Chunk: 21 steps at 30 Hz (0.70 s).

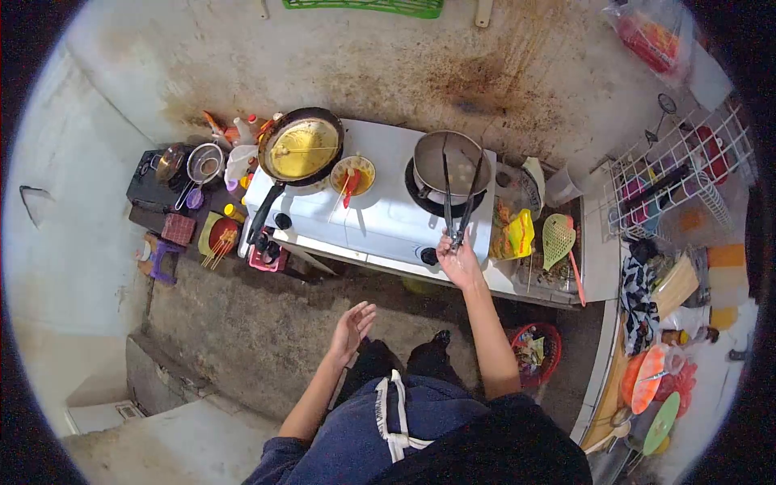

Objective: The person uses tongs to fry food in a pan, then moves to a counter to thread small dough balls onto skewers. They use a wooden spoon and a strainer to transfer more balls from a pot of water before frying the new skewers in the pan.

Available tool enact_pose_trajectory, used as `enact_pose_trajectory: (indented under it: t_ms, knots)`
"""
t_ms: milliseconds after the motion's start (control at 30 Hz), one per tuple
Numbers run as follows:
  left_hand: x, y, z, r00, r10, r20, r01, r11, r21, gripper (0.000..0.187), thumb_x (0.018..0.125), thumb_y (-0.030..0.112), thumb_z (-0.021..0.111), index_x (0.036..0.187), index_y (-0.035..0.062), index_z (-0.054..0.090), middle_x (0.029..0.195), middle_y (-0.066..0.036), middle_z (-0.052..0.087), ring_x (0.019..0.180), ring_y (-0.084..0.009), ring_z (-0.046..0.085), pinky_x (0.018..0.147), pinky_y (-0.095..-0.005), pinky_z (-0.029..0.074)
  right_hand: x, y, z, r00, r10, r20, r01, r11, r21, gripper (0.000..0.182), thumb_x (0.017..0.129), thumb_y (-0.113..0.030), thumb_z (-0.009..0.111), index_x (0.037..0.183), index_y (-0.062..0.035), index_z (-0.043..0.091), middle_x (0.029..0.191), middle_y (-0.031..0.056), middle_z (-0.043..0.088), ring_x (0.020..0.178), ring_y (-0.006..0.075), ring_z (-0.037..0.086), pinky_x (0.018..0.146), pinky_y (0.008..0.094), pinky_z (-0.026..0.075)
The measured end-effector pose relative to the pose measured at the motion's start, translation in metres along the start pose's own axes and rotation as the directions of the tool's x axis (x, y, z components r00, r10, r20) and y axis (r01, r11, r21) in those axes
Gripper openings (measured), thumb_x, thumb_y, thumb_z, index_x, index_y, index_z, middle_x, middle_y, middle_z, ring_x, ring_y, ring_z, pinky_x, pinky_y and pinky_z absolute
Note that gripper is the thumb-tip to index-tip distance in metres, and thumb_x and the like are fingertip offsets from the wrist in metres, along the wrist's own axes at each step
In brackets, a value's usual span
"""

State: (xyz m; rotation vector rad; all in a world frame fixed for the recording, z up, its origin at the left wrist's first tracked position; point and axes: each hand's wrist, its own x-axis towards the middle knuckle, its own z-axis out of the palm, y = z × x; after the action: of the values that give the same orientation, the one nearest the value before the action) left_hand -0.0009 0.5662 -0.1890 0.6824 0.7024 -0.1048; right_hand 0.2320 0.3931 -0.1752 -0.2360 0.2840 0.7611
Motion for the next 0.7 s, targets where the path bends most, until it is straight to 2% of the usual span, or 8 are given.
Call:
enact_pose_trajectory:
  t_ms: [67,133,233,400,467,533,600,700]
  knots:
    - [0.002,0.01,-0.006,0.999,-0.004,0.032,0.003,1.0,0.022,0.042,0.088,0.032,0.037,0.121,0.0064,0.041,0.12,-0.006,0.048,0.109,-0.0162,0.046,0.095,-0.0286,0.031,-0.015,0.009,0.004,0.999,-0.042,-0.005,0.041,0.992,-0.116,0.043,0.088,-0.041,0.04,0.093,0.0006,0.047,0.066,0.0027,0.042,0.063,0.0138,0.041,0.064,0.0244,0.038]
    - [0.004,0.015,-0.017,0.998,0.021,0.064,-0.021,1.0,0.01,0.038,0.086,0.028,0.042,0.117,0.0052,0.043,0.117,-0.008,0.05,0.105,-0.0181,0.049,0.088,-0.0277,0.038,-0.03,0.022,0.012,0.997,-0.074,-0.01,0.069,0.97,-0.233,0.043,0.089,-0.042,0.035,0.091,-0.0008,0.047,0.066,0.0025,0.041,0.064,0.0137,0.041,0.065,0.0252,0.037]
    - [0.002,0.022,-0.038,0.997,0.019,0.074,-0.022,0.999,0.028,0.036,0.087,0.028,0.042,0.116,0.0063,0.045,0.116,-0.008,0.05,0.105,-0.0179,0.049,0.087,-0.0275,0.038,-0.051,0.045,0.031,0.964,-0.261,-0.056,0.197,0.837,-0.511,0.042,0.09,-0.041,0.033,0.094,-0.0012,0.047,0.066,0.0012,0.038,0.063,0.0125,0.039,0.064,0.0242,0.035]
    - [-0.006,0.037,-0.074,0.998,0.04,0.044,-0.044,0.995,0.088,0.039,0.089,0.031,0.038,0.118,0.0061,0.043,0.114,-0.007,0.051,0.105,-0.0172,0.048,0.094,-0.0294,0.031,-0.056,0.076,0.061,0.973,-0.217,0.082,0.23,0.849,-0.477,0.043,0.091,-0.036,0.036,0.108,0.003,0.045,0.07,0.0034,0.046,0.064,0.0143,0.045,0.062,0.0266,0.041]
    - [-0.01,0.047,-0.084,0.998,0.063,0.015,-0.064,0.994,0.084,0.039,0.089,0.031,0.038,0.118,0.006,0.044,0.114,-0.007,0.051,0.105,-0.0172,0.048,0.093,-0.0292,0.031,-0.043,0.087,0.069,0.968,-0.23,0.101,0.233,0.669,-0.706,0.04,0.091,-0.034,0.037,0.106,0.0018,0.046,0.074,0.0036,0.05,0.067,0.0132,0.049,0.066,0.0256,0.044]
    - [-0.012,0.057,-0.093,0.993,0.118,-0.005,-0.117,0.989,0.086,0.037,0.089,0.03,0.037,0.117,0.0057,0.044,0.115,-0.007,0.051,0.105,-0.0173,0.048,0.092,-0.0293,0.032,-0.028,0.094,0.08,0.976,-0.201,0.087,0.194,0.609,-0.769,0.036,0.091,-0.031,0.039,0.106,0.0007,0.046,0.078,0.0038,0.052,0.069,0.0113,0.05,0.067,0.0243,0.045]
    - [-0.014,0.067,-0.098,0.987,0.155,-0.034,-0.153,0.987,0.058,0.037,0.089,0.03,0.037,0.116,0.0055,0.044,0.114,-0.007,0.051,0.105,-0.0173,0.048,0.093,-0.0295,0.033,-0.007,0.098,0.101,0.937,-0.304,0.173,0.278,0.349,-0.895,0.03,0.091,-0.027,0.04,0.107,-0.0013,0.045,0.079,0.0029,0.051,0.066,0.0087,0.047,0.061,0.0221,0.043]
    - [-0.015,0.083,-0.107,0.979,0.194,-0.061,-0.191,0.98,0.055,0.037,0.089,0.03,0.037,0.116,0.0053,0.045,0.114,-0.008,0.052,0.104,-0.0172,0.049,0.093,-0.0298,0.033,0.026,0.09,0.116,0.934,-0.253,0.253,0.322,0.285,-0.903,0.024,0.091,-0.022,0.041,0.108,-0.0042,0.042,0.075,-0.0011,0.045,0.063,0.0052,0.04,0.056,0.0183,0.034]
